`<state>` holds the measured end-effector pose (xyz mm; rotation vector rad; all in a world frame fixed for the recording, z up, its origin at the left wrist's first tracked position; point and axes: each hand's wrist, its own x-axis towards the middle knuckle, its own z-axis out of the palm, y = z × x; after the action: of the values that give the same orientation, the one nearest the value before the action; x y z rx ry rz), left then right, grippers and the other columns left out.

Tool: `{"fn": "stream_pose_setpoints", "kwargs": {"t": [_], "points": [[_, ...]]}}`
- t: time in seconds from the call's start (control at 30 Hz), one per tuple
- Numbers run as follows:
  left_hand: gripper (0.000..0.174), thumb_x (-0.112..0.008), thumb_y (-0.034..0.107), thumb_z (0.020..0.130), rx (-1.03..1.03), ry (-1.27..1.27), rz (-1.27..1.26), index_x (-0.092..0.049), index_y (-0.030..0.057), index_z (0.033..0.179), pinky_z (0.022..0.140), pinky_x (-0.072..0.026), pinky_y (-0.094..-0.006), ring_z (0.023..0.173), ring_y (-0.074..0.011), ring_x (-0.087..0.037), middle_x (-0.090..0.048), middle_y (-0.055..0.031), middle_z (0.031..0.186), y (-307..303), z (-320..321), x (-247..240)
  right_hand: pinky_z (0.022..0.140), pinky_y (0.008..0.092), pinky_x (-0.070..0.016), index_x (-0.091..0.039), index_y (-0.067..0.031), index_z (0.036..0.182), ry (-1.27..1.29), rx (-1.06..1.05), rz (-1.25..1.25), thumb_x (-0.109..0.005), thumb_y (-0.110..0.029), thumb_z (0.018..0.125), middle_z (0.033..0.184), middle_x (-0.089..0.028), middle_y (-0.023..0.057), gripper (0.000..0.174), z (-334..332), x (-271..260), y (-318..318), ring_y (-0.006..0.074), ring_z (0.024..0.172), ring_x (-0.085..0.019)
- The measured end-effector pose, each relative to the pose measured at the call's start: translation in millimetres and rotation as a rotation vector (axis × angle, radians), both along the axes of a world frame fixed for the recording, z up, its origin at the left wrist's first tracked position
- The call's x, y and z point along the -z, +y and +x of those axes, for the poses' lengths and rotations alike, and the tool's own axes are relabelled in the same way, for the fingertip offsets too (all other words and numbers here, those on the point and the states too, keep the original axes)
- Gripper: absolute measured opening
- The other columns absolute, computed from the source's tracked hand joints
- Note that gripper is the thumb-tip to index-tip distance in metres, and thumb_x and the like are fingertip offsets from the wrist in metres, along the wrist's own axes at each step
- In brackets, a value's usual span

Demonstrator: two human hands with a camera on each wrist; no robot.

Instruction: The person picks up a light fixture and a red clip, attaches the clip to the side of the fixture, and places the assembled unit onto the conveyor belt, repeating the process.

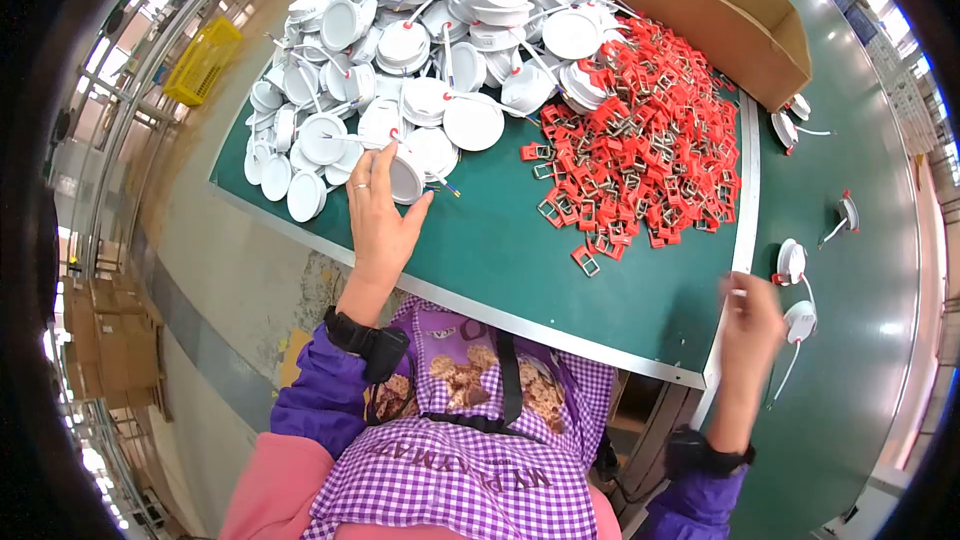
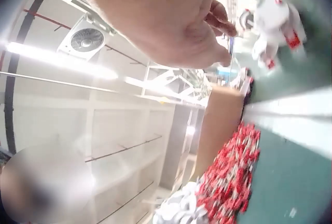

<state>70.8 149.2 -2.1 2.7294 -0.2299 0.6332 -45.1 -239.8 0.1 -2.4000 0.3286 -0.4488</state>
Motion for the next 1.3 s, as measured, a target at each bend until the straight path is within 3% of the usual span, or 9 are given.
{"fn": "stream_pose_setpoints", "kwargs": {"t": [0.13,0.23,0.33,0.53,0.63,0.7,0.87,1.0,1.3], "points": [[0.07,-0.076,0.01,0.065,-0.001,0.043,-0.048,-0.044,0.0063,0.127,0.09,-0.0395,-0.0376,0.114,-0.032,-0.043,-0.043,-0.0164,0.126,-12.7,-11.0,-15.4,0.057,0.0345,-0.046,-0.061,-0.0014,0.086,0.187,-0.247,0.113,-0.068,-0.013,0.078,0.075,-0.057,0.013,0.016,24.0,-6.1,90.0,0.0266,0.066,-0.059],[0.062,-0.072,0.002,0.069,0.039,0.311,-0.643,-0.044,0.0028,0.124,0.076,-0.0453,-0.0278,0.1,-0.0172,-0.052,-0.052,-0.0094,0.114,-15.4,-29.5,-33.7,0.061,0.0393,-0.046,-0.06,-0.0025,0.086,0.195,-0.245,-0.049,-0.068,-0.016,0.077,0.081,-0.057,0.0128,0.018,30.3,0.5,117.2,0.0332,0.072,-0.058],[0.062,-0.074,0.005,0.069,0.131,0.426,-1.102,-0.043,0.0027,0.123,0.072,-0.0478,-0.0283,0.096,-0.018,-0.058,-0.055,-0.01,0.107,-22.2,-40.4,-50.3,0.062,0.039,-0.0461,-0.058,-0.0023,0.086,0.182,-0.271,-0.081,-0.067,-0.014,0.076,0.082,-0.056,0.0126,0.018,32.7,8.9,127.2,0.0328,0.073,-0.058],[0.052,-0.067,0.002,0.076,0.179,0.76,-1.44,-0.044,0.0036,0.124,0.083,-0.0455,-0.0283,0.097,-0.0153,-0.055,-0.055,-0.0089,0.11,-32.3,-34.6,-56.0,0.061,0.039,-0.0443,-0.048,-0.0008,0.082,0.221,-0.296,0.102,-0.066,-0.005,0.074,0.077,-0.056,0.0148,0.02,33.4,9.9,126.3,0.0345,0.071,-0.057],[0.051,-0.061,0.005,0.08,0.237,0.817,-1.52,-0.041,-0.0012,0.127,0.091,-0.0433,-0.0319,0.106,-0.0196,-0.054,-0.054,-0.013,0.117,-40.8,-38.7,-56.9,0.052,0.031,-0.0435,-0.048,0.0003,0.082,0.165,-0.308,0.121,-0.065,-0.001,0.077,0.067,-0.055,0.0113,0.018,30.4,9.0,125.7,0.0199,0.056,-0.055],[0.051,-0.06,0.007,0.081,0.279,0.879,-1.539,-0.039,-0.0018,0.128,0.094,-0.0422,-0.0337,0.111,-0.023,-0.052,-0.052,-0.0156,0.12,-40.2,-39.6,-60.2,0.052,0.0274,-0.0473,-0.049,0.0014,0.084,0.261,-0.194,0.507,-0.062,-0.002,0.083,0.069,-0.059,0.0101,0.014,27.4,3.4,127.3,0.016,0.057,-0.06],[0.06,-0.058,0.023,0.084,0.418,1.209,-2.287,-0.034,-0.0029,0.133,0.102,-0.0381,-0.0417,0.121,-0.0381,-0.045,-0.043,-0.0262,0.131,-32.6,-39.7,-52.9,0.05,0.0209,-0.0466,-0.052,0.0035,0.086,0.199,-0.175,0.747,-0.06,-0.002,0.085,0.068,-0.058,0.0038,0.01,23.2,1.8,126.8,0.0058,0.057,-0.055],[0.05,-0.058,0.01,0.086,0.222,1.273,-1.878,-0.038,-0.0013,0.13,0.1,-0.0405,-0.0386,0.117,-0.0295,-0.05,-0.044,-0.0223,0.131,-32.0,-55.5,-35.5,0.048,0.0191,-0.0452,-0.055,0.004,0.085,0.162,-0.171,0.821,-0.061,-0.003,0.084,0.067,-0.058,0.0028,0.009,21.8,0.0,127.5,0.0046,0.056,-0.054],[0.042,-0.061,0.001,0.084,0.202,1.022,-1.706,-0.043,0.0003,0.123,0.087,-0.0467,-0.029,0.101,-0.014,-0.056,-0.058,-0.0074,0.109,-67.6,-69.3,-32.5,0.046,0.021,-0.0427,-0.062,0.003,0.083,0.105,-0.139,0.713,-0.067,-0.005,0.081,0.063,-0.058,0.0015,0.01,24.4,-12.4,148.7,0.0037,0.054,-0.051]]}}
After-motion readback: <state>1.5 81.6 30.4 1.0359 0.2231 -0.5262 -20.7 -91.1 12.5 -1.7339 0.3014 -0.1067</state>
